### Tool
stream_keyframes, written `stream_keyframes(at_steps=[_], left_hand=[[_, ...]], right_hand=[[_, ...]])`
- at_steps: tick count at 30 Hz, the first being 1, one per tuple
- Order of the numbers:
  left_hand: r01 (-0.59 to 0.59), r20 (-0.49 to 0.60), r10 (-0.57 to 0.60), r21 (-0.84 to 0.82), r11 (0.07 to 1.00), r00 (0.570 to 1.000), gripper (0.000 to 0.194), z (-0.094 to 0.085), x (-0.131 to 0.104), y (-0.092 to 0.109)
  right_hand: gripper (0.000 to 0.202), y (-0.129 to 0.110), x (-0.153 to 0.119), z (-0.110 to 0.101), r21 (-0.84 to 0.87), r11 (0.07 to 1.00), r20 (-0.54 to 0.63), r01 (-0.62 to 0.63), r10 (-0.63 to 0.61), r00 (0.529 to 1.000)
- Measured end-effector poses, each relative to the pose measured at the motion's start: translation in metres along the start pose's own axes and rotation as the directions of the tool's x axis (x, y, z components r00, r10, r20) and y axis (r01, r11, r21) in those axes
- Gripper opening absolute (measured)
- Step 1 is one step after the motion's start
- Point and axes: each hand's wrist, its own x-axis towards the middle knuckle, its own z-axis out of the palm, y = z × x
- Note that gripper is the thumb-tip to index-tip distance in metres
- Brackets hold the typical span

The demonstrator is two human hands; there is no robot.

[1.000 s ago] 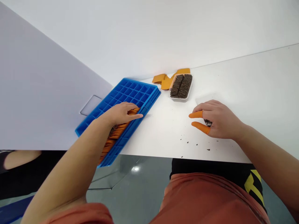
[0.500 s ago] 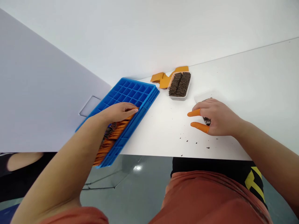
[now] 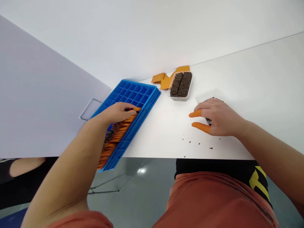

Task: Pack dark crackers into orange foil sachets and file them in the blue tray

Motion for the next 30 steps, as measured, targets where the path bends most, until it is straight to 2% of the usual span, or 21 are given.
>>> stream_keyframes(at_steps=[5,9,11,13,16,19,21,25,30], left_hand=[[0.031,-0.074,-0.028,0.043,0.999,0.997,0.048,-0.005,0.005,0.008],[0.057,-0.263,-0.031,0.091,0.994,0.964,0.045,-0.02,-0.001,0.003],[0.07,-0.306,-0.032,0.115,0.991,0.951,0.046,-0.028,-0.007,-0.006],[0.04,-0.247,-0.01,0.114,0.993,0.969,0.048,-0.031,-0.013,-0.016],[-0.079,-0.102,0.081,0.025,0.997,0.991,0.061,-0.024,-0.021,-0.024],[-0.238,-0.046,0.239,0.024,0.971,0.97,0.079,-0.011,-0.023,-0.022],[-0.31,-0.027,0.313,0.068,0.948,0.95,0.083,-0.004,-0.022,-0.018],[-0.259,0.031,0.258,0.041,0.965,0.966,0.084,0.002,-0.018,-0.016],[-0.212,0.037,0.21,0.068,0.975,0.977,0.087,0.007,-0.014,-0.021]], right_hand=[[0.027,0.0,0.0,0.003,-0.003,1.0,0.015,-0.011,0.011,1.0],[0.028,-0.003,0.0,0.002,-0.039,0.998,0.027,-0.045,0.046,0.999],[0.029,-0.005,0.0,0.0,-0.066,0.995,0.032,-0.068,0.071,0.997],[0.029,-0.007,0.001,-0.001,-0.077,0.994,0.041,-0.071,0.075,0.996],[0.029,-0.009,0.001,-0.001,-0.069,0.997,0.052,-0.046,0.05,0.997],[0.029,-0.008,0.0,0.002,-0.052,0.998,0.059,-0.025,0.028,0.998],[0.03,-0.006,-0.001,0.004,-0.039,0.999,0.065,-0.028,0.031,0.997],[0.03,-0.002,-0.002,0.005,-0.015,0.998,0.076,-0.067,0.068,0.995],[0.031,-0.003,-0.001,0.003,-0.006,0.997,0.082,-0.08,0.081,0.993]])
